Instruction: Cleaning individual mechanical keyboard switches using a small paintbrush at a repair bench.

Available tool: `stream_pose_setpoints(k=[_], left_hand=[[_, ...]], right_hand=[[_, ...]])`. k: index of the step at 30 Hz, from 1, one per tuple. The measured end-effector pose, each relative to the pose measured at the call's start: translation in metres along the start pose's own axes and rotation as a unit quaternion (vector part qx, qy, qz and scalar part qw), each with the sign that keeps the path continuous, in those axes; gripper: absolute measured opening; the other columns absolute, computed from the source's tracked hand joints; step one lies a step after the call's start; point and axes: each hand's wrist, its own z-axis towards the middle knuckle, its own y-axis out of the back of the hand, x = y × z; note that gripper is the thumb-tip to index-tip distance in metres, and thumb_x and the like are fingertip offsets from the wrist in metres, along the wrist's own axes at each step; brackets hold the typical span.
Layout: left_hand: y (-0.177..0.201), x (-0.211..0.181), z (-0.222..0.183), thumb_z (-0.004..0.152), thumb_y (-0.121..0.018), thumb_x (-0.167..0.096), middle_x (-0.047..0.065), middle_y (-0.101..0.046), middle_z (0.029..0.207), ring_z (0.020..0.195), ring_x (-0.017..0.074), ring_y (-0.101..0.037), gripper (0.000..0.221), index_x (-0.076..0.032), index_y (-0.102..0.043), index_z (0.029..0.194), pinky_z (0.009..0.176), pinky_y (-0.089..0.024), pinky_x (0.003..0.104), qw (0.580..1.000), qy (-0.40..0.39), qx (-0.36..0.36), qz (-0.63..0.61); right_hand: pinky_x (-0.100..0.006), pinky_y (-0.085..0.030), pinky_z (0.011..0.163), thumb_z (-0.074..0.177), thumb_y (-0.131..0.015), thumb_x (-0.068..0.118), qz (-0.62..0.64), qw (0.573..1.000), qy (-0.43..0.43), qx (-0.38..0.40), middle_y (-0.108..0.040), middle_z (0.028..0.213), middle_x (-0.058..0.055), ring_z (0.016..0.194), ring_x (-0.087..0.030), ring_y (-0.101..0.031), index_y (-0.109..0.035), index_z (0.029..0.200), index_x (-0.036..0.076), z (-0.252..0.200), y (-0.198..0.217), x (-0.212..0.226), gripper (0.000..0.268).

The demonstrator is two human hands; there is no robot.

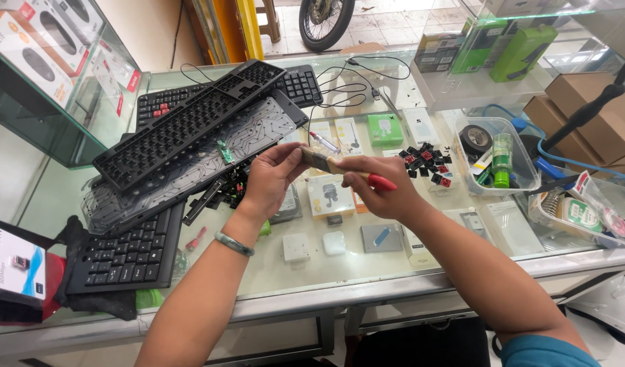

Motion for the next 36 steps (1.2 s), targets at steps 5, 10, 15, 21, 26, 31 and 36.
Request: stream_pose_setpoints(k=[5,10,15,21,26,31,36], left_hand=[[0.007,0.005,0.004,0.095,-0.073,-0.006,0.016,-0.077,0.107,0.099,0.0288,-0.076,0.018,-0.002,-0.072,0.112,0.092,-0.065,0.045,1.000,-0.016,0.002,-0.022],[0.006,-0.002,0.000,0.094,-0.075,-0.006,0.015,-0.076,0.109,0.099,0.0277,-0.076,0.020,-0.002,-0.070,0.113,0.093,-0.065,0.046,1.000,-0.027,-0.006,0.002],[0.003,-0.003,-0.008,0.079,-0.086,0.002,0.016,-0.072,0.122,0.099,0.0268,-0.076,0.056,-0.005,-0.064,0.130,0.093,-0.064,0.044,0.978,-0.111,0.050,0.170],[-0.002,-0.009,-0.007,0.082,-0.083,0.004,0.013,-0.065,0.131,0.103,0.0257,-0.074,0.061,-0.007,-0.058,0.136,0.096,-0.065,0.040,0.987,-0.123,0.022,0.106],[0.009,0.001,0.001,0.087,-0.076,0.005,0.019,-0.065,0.132,0.110,0.0354,-0.071,0.050,-0.004,-0.058,0.133,0.099,-0.063,0.043,0.997,-0.081,0.008,-0.015],[0.006,-0.002,-0.001,0.091,-0.070,0.007,0.022,-0.066,0.131,0.119,0.0393,-0.067,0.038,-0.001,-0.062,0.127,0.103,-0.061,0.043,0.994,-0.064,0.011,-0.093],[0.010,0.007,0.003,0.096,-0.067,0.000,0.028,-0.062,0.135,0.119,0.0402,-0.066,0.020,0.006,-0.070,0.115,0.105,-0.059,0.044,0.994,-0.033,0.013,-0.106]], right_hand=[[-0.029,-0.055,0.053,0.103,-0.060,0.019,0.035,0.999,-0.015,-0.035,-0.074,0.068,-0.011,0.053,-0.020,-0.067,-0.075,0.108,0.000,0.004,0.004,0.007,0.025],[-0.028,-0.054,0.053,0.104,-0.059,0.017,-0.020,0.997,0.000,-0.078,-0.074,0.069,-0.012,0.053,-0.020,-0.067,-0.073,0.112,-0.003,0.004,0.009,-0.001,0.026],[-0.034,-0.058,0.057,0.103,-0.061,0.020,0.035,0.999,-0.027,-0.020,-0.076,0.075,-0.018,0.057,-0.026,-0.070,-0.073,0.113,-0.001,0.004,0.001,0.010,0.026],[-0.031,-0.060,0.058,0.104,-0.058,0.019,0.109,0.992,-0.063,-0.028,-0.075,0.072,-0.013,0.057,-0.020,-0.070,-0.073,0.111,0.000,0.006,0.006,0.006,0.025],[-0.033,-0.061,0.059,0.105,-0.057,0.019,0.130,0.989,-0.076,-0.010,-0.076,0.078,-0.016,0.059,-0.021,-0.070,-0.072,0.118,0.000,0.004,0.001,0.013,0.028],[-0.034,-0.062,0.062,0.105,-0.055,0.020,0.164,0.981,-0.107,-0.004,-0.077,0.083,-0.017,0.062,-0.021,-0.072,-0.070,0.124,0.001,0.001,-0.001,0.011,0.030],[-0.032,-0.062,0.062,0.106,-0.054,0.022,0.182,0.974,-0.137,-0.009,-0.077,0.084,-0.015,0.063,-0.018,-0.072,-0.068,0.125,0.001,-0.001,-0.004,0.005,0.031]])
